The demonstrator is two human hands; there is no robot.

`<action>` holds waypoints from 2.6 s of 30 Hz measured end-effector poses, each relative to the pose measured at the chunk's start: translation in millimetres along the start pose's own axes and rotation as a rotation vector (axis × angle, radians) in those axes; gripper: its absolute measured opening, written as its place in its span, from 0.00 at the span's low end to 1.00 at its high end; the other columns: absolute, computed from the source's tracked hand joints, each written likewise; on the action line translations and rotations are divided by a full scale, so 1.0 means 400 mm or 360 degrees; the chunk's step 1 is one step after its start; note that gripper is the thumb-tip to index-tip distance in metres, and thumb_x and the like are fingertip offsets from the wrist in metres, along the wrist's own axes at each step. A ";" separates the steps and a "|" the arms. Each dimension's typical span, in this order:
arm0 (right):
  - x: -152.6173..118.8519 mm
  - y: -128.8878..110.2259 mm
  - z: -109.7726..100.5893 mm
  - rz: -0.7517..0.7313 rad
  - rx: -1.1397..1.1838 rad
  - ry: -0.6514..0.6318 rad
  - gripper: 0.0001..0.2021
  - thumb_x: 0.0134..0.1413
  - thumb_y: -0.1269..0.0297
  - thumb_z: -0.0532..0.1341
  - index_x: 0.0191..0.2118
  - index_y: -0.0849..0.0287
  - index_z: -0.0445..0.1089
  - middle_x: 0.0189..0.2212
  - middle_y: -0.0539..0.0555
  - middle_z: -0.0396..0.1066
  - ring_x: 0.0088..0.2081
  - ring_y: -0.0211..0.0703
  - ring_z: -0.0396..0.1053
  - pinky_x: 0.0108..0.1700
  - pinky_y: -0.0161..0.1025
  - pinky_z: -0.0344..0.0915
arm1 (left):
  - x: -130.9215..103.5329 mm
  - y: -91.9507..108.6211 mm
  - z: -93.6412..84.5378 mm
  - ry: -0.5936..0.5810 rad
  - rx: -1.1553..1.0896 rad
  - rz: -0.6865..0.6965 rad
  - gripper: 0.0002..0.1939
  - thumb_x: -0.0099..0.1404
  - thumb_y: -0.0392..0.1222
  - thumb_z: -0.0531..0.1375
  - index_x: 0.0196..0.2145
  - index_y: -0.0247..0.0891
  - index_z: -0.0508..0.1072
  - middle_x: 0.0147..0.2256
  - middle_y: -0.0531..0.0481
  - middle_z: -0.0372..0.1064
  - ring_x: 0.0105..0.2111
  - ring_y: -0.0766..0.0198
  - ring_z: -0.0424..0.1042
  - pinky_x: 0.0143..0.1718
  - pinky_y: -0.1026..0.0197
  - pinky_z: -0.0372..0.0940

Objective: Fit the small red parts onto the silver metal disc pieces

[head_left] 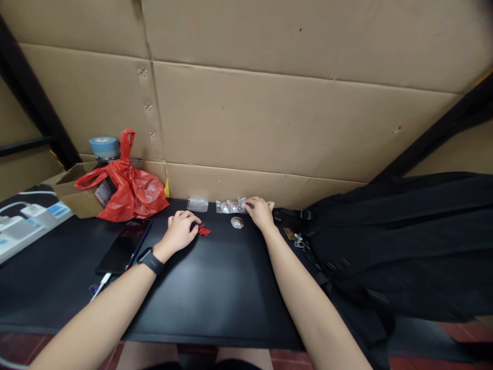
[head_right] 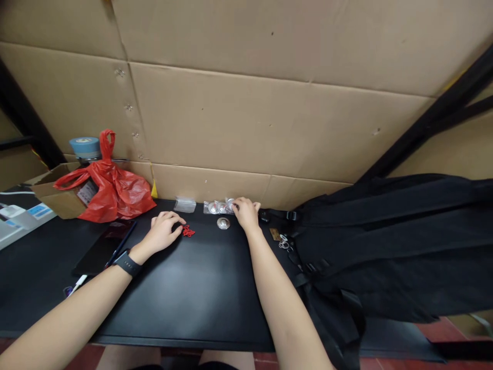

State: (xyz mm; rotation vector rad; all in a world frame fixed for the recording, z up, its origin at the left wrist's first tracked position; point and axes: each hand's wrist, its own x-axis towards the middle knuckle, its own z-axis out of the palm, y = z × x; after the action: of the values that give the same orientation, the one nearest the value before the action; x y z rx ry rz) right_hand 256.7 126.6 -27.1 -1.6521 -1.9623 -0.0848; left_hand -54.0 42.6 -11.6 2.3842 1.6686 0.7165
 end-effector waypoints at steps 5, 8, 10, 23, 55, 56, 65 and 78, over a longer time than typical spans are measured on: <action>-0.016 -0.009 -0.025 -0.0001 -0.0034 -0.0006 0.10 0.60 0.66 0.59 0.44 0.52 0.76 0.47 0.57 0.73 0.48 0.51 0.66 0.46 0.46 0.48 | -0.002 -0.004 -0.002 -0.0006 0.0061 0.0085 0.09 0.65 0.44 0.59 0.41 0.45 0.78 0.46 0.46 0.73 0.53 0.49 0.62 0.49 0.48 0.55; -0.028 -0.017 -0.047 0.0007 -0.0026 -0.0013 0.11 0.58 0.69 0.61 0.44 0.52 0.76 0.48 0.57 0.73 0.49 0.52 0.66 0.48 0.48 0.50 | -0.002 -0.006 -0.004 0.0023 0.0085 0.0096 0.08 0.65 0.44 0.60 0.39 0.45 0.78 0.45 0.46 0.73 0.52 0.49 0.62 0.48 0.48 0.55; -0.038 -0.027 -0.058 -0.0023 0.0002 -0.0032 0.11 0.57 0.71 0.60 0.44 0.53 0.75 0.48 0.58 0.72 0.50 0.53 0.65 0.50 0.48 0.52 | -0.002 -0.006 -0.005 0.0032 0.0097 0.0113 0.08 0.65 0.44 0.59 0.38 0.44 0.78 0.44 0.45 0.73 0.52 0.49 0.63 0.48 0.48 0.55; -0.106 -0.108 -0.028 -0.0236 0.0178 -0.0432 0.16 0.53 0.65 0.66 0.49 0.58 0.72 0.46 0.60 0.75 0.48 0.51 0.71 0.51 0.43 0.63 | -0.004 0.030 -0.007 0.0202 -0.0110 0.0089 0.08 0.70 0.43 0.56 0.38 0.44 0.75 0.42 0.49 0.77 0.49 0.54 0.68 0.47 0.51 0.51; -0.209 -0.332 -0.107 -0.0334 0.1572 -0.0039 0.21 0.48 0.59 0.71 0.49 0.53 0.70 0.49 0.57 0.76 0.48 0.48 0.75 0.44 0.42 0.69 | -0.043 0.123 -0.011 0.0347 -0.0764 0.0141 0.07 0.69 0.40 0.55 0.35 0.40 0.72 0.44 0.46 0.66 0.48 0.57 0.67 0.52 0.54 0.62; -0.209 -0.332 -0.103 -0.0286 0.1634 -0.0067 0.22 0.47 0.58 0.72 0.48 0.54 0.70 0.49 0.57 0.76 0.47 0.48 0.75 0.43 0.42 0.69 | -0.045 0.126 -0.014 0.0382 -0.0726 0.0142 0.07 0.68 0.39 0.55 0.36 0.40 0.72 0.45 0.46 0.66 0.49 0.57 0.68 0.52 0.53 0.62; -0.197 -0.308 -0.100 -0.0224 0.1623 -0.0322 0.13 0.63 0.51 0.58 0.41 0.55 0.72 0.49 0.56 0.73 0.48 0.45 0.73 0.43 0.40 0.70 | -0.062 0.153 -0.036 0.0562 -0.0362 0.0155 0.07 0.68 0.43 0.59 0.35 0.42 0.77 0.46 0.46 0.68 0.55 0.51 0.67 0.54 0.49 0.55; -0.195 -0.306 -0.123 -0.0350 0.1340 -0.0330 0.08 0.61 0.60 0.59 0.33 0.57 0.71 0.49 0.58 0.68 0.50 0.45 0.69 0.44 0.40 0.68 | -0.049 0.140 -0.037 0.0406 -0.0746 0.0179 0.14 0.73 0.47 0.49 0.43 0.41 0.73 0.45 0.46 0.70 0.49 0.57 0.69 0.53 0.55 0.60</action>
State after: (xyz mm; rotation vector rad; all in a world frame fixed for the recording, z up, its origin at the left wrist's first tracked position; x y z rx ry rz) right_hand 168.0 9.1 15.6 -0.9138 -1.9160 0.7527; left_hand -18.6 1.5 16.7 2.1259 1.2631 1.3129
